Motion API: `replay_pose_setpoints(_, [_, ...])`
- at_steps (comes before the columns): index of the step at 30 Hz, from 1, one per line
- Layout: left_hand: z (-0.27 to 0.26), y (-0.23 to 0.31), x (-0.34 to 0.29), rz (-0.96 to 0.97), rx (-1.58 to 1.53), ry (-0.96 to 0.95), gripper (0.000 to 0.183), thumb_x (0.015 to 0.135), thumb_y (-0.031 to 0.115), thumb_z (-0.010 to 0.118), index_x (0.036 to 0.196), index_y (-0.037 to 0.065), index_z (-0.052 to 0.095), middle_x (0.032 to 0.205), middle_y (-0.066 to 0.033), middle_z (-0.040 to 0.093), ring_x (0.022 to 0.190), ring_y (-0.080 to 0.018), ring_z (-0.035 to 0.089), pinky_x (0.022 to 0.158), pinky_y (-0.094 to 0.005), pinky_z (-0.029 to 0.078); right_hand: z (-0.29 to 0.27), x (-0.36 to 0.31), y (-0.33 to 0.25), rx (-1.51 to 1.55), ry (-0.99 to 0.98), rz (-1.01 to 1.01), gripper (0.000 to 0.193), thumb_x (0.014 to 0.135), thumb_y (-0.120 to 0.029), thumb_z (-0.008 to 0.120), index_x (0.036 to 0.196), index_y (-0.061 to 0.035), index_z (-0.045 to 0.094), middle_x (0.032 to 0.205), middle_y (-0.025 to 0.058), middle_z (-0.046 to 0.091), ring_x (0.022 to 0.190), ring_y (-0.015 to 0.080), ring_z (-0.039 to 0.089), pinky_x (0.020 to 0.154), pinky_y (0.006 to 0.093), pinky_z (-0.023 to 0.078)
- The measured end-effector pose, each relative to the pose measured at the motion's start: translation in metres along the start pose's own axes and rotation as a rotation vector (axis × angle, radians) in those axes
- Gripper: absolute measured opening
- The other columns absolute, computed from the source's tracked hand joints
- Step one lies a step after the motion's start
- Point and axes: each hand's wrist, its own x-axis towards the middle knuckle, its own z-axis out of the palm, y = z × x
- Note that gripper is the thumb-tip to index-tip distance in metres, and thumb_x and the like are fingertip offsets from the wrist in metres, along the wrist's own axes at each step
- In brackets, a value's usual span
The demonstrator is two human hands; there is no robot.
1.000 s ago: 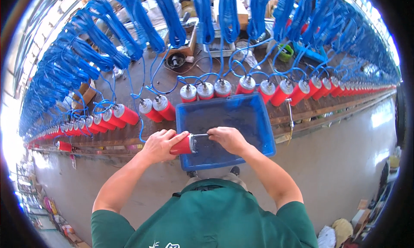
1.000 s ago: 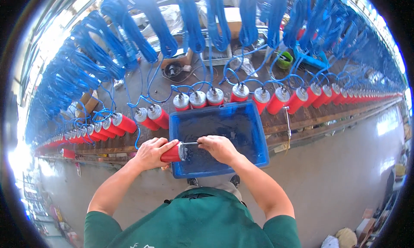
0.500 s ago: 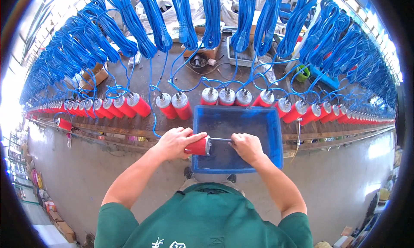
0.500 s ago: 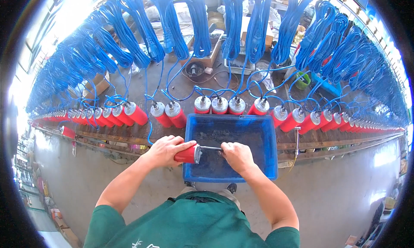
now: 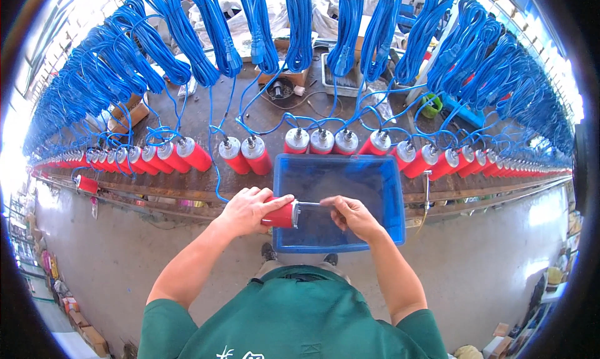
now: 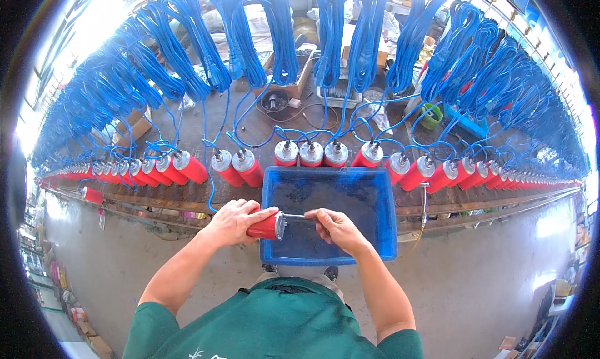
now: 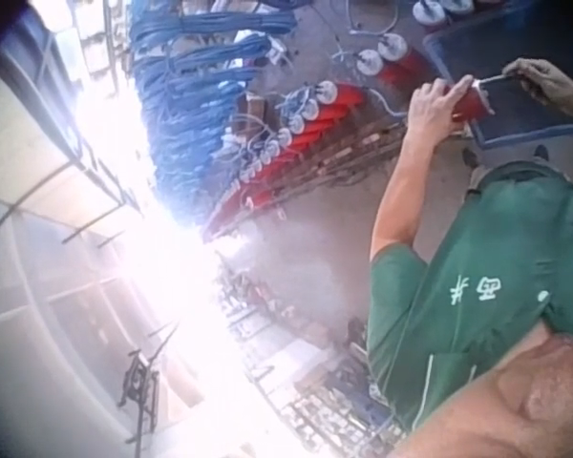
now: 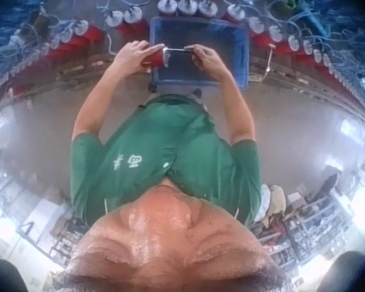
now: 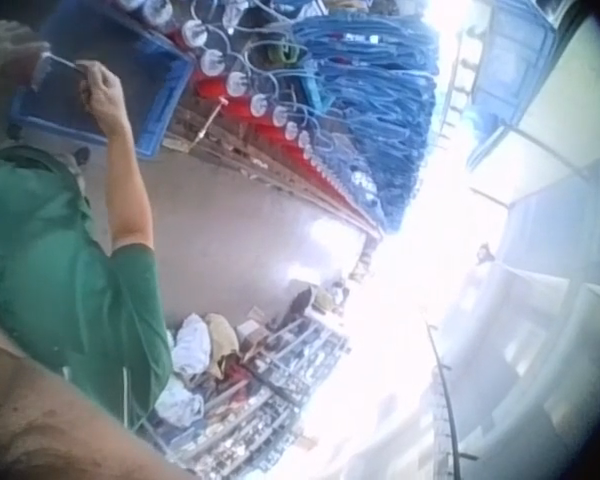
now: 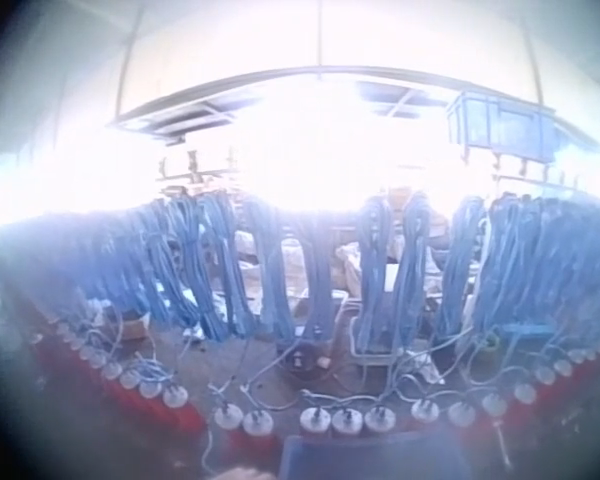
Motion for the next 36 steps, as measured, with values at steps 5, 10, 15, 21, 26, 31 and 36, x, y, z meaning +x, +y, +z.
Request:
replay_pose_setpoints(5, [-0.001, 0.001, -0.001, -0.01, -0.015, 0.014, 0.104, 0.066, 0.029, 0.093, 0.16, 0.033, 0.05, 0.121, -0.0081, 0.064, 0.108, -0.0321, 0.065, 0.096, -0.046, 0.054, 0.005, -0.008, -0.014, -0.363, -0.017, -0.125, 0.044, 0.105, -0.018, 0.069, 0.148, -0.0153, 0.063, 0.086, 0.0011, 0.063, 0.072, 0.0125, 0.056, 0.069, 0.0275, 0.051])
replay_pose_setpoints(10, [0.001, -0.001, 0.004, 0.02, -0.024, 0.049, 0.102, 0.065, 0.027, 0.093, 0.158, 0.032, 0.052, 0.116, -0.0066, 0.063, 0.107, -0.0308, 0.065, 0.094, -0.0458, 0.054, 0.007, 0.008, -0.004, -1.238, 0.173, -0.327, 0.032, 0.094, -0.014, 0.071, 0.126, -0.0103, 0.068, 0.088, 0.0223, 0.073, 0.089, 0.0371, 0.074, 0.078, 0.0479, 0.058])
replay_pose_setpoints(15, [0.002, 0.001, 0.002, 0.004, -0.022, 0.057, 0.1, 0.065, 0.026, 0.093, 0.158, 0.031, 0.054, 0.114, -0.0064, 0.063, 0.105, -0.0304, 0.065, 0.093, -0.0454, 0.054, 0.014, 0.014, -0.004, -1.327, 0.282, -0.116, 0.028, 0.091, -0.027, 0.076, 0.103, -0.0031, 0.069, 0.087, 0.0219, 0.075, 0.092, 0.0386, 0.075, 0.077, 0.0493, 0.059])
replay_pose_setpoints(21, [0.002, 0.003, 0.001, -0.001, -0.021, 0.083, 0.099, 0.067, 0.026, 0.093, 0.158, 0.032, 0.054, 0.113, -0.0063, 0.063, 0.105, -0.0297, 0.065, 0.092, -0.0446, 0.053, -0.007, -0.002, -0.01, -0.395, 0.013, 0.168, 0.061, 0.099, -0.039, 0.08, 0.144, -0.0069, 0.056, 0.089, 0.0006, 0.059, 0.068, 0.0092, 0.056, 0.059, 0.0277, 0.048])
replay_pose_setpoints(26, [0.0, 0.004, 0.002, 0.01, 0.043, 0.053, 0.098, 0.068, 0.029, 0.093, 0.158, 0.033, 0.053, 0.116, -0.0061, 0.064, 0.106, -0.0296, 0.065, 0.093, -0.0442, 0.054, -0.007, -0.001, 0.002, 0.033, -0.024, 0.074, 0.038, 0.114, -0.031, 0.059, 0.143, -0.008, 0.059, 0.087, -0.0012, 0.058, 0.073, 0.0065, 0.056, 0.06, 0.0237, 0.047])
replay_pose_setpoints(31, [0.002, 0.002, 0.003, 0.008, 0.032, 0.057, 0.099, 0.068, 0.03, 0.093, 0.158, 0.034, 0.053, 0.115, -0.006, 0.064, 0.105, -0.0294, 0.064, 0.093, -0.0442, 0.054, -0.006, -0.003, -0.016, -0.444, -0.076, -0.066, 0.047, 0.104, -0.026, 0.071, 0.147, -0.0095, 0.06, 0.09, -0.0008, 0.057, 0.08, 0.0117, 0.058, 0.071, 0.028, 0.053])
replay_pose_setpoints(36, [0.005, 0.001, 0.003, 0.02, 0.039, 0.06, 0.1, 0.067, 0.031, 0.093, 0.159, 0.034, 0.052, 0.114, -0.0058, 0.063, 0.104, -0.0295, 0.064, 0.092, -0.0443, 0.054, 0.0, 0.014, -0.027, -1.421, -0.036, -0.172, 0.046, 0.095, -0.021, 0.069, 0.139, -0.0072, 0.066, 0.113, 0.0183, 0.069, 0.118, 0.0398, 0.067, 0.104, 0.0457, 0.054])
